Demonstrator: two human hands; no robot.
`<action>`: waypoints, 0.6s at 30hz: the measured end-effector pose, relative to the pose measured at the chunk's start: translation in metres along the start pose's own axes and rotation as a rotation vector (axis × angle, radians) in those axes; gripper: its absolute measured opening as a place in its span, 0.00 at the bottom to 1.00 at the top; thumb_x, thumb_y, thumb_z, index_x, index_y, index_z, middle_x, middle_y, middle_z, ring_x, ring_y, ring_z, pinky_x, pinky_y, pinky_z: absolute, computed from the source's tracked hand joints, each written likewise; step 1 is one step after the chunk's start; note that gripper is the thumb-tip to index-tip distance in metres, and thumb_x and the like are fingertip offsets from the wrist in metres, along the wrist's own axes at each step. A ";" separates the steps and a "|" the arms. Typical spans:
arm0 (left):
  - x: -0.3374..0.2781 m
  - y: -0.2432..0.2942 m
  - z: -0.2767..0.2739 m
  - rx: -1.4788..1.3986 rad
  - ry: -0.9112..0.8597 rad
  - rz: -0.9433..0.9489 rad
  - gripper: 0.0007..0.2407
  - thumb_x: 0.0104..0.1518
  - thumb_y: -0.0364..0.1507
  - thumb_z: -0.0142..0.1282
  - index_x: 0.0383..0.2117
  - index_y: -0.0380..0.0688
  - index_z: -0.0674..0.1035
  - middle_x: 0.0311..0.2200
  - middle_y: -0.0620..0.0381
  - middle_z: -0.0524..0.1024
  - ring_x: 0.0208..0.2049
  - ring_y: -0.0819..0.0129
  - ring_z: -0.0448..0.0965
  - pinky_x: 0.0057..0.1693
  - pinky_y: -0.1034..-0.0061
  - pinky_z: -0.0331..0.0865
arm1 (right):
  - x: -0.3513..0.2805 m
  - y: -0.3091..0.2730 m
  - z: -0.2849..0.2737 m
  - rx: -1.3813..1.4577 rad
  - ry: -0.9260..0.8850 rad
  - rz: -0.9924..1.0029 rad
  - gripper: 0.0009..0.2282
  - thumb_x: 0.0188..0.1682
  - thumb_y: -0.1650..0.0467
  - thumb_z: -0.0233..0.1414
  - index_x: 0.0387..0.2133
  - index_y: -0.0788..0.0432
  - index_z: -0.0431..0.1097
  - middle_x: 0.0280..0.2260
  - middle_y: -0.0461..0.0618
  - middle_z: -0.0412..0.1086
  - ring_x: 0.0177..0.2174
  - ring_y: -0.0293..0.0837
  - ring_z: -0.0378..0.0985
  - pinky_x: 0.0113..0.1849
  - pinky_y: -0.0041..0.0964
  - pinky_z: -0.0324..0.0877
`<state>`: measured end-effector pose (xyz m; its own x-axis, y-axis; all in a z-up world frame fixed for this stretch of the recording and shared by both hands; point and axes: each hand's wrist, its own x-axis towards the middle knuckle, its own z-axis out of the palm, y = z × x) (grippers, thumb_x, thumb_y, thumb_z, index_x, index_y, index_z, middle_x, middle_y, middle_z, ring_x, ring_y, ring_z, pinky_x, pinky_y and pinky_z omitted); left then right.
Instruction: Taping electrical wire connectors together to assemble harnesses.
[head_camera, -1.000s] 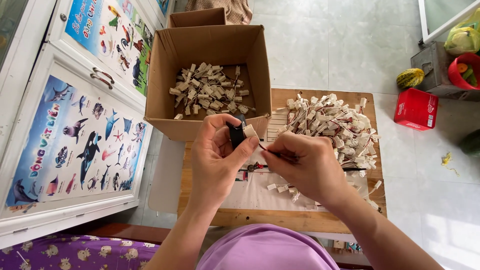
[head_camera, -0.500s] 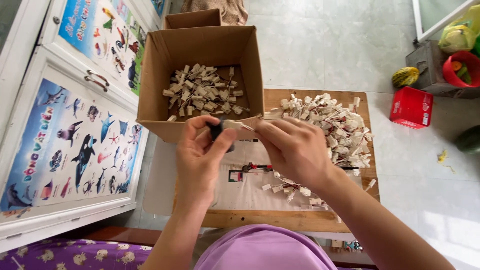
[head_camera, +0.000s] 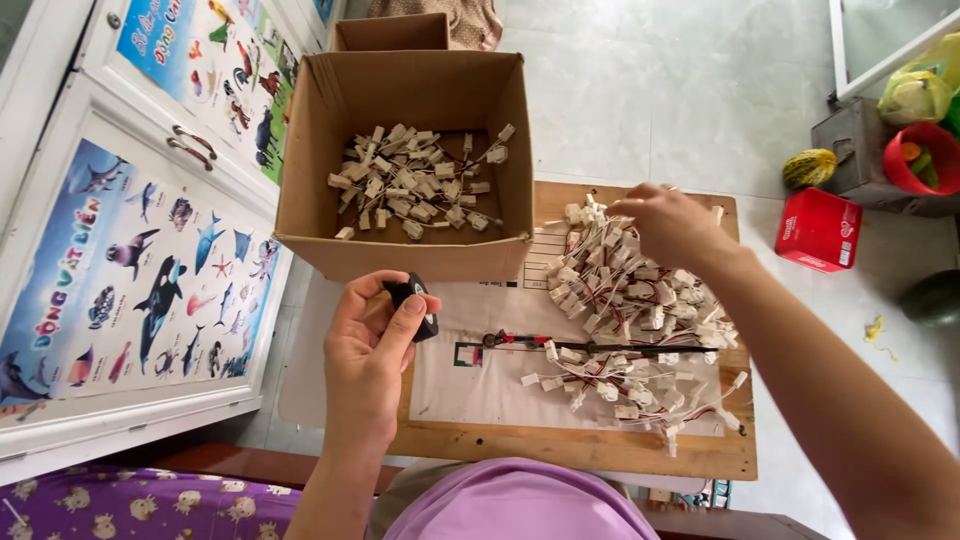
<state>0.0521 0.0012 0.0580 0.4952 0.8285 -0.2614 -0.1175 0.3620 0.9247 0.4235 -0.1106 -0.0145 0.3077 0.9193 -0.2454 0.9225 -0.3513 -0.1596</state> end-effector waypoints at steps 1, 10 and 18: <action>-0.002 -0.001 0.004 -0.003 -0.001 -0.001 0.10 0.60 0.27 0.60 0.46 0.46 0.76 0.34 0.54 0.83 0.27 0.86 0.71 0.29 0.88 0.57 | 0.001 0.008 0.006 -0.003 -0.001 0.002 0.14 0.50 0.69 0.53 0.49 0.46 0.78 0.52 0.50 0.73 0.50 0.51 0.74 0.52 0.47 0.69; -0.012 -0.006 0.000 0.030 -0.089 0.020 0.10 0.60 0.27 0.59 0.47 0.44 0.75 0.35 0.54 0.82 0.30 0.85 0.74 0.31 0.88 0.60 | 0.009 0.049 0.035 -0.145 0.184 -0.283 0.08 0.54 0.67 0.51 0.42 0.51 0.77 0.54 0.42 0.73 0.62 0.48 0.65 0.59 0.47 0.63; -0.015 -0.005 0.000 0.082 -0.117 -0.043 0.10 0.60 0.26 0.59 0.46 0.44 0.76 0.33 0.55 0.83 0.27 0.84 0.69 0.32 0.87 0.59 | -0.002 0.049 0.037 -0.031 -0.100 -0.086 0.09 0.55 0.66 0.50 0.45 0.51 0.74 0.44 0.44 0.77 0.46 0.45 0.79 0.51 0.41 0.74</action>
<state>0.0454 -0.0133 0.0575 0.5955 0.7559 -0.2719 -0.0258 0.3563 0.9340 0.4593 -0.1360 -0.0570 0.2042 0.9227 -0.3269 0.9517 -0.2653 -0.1544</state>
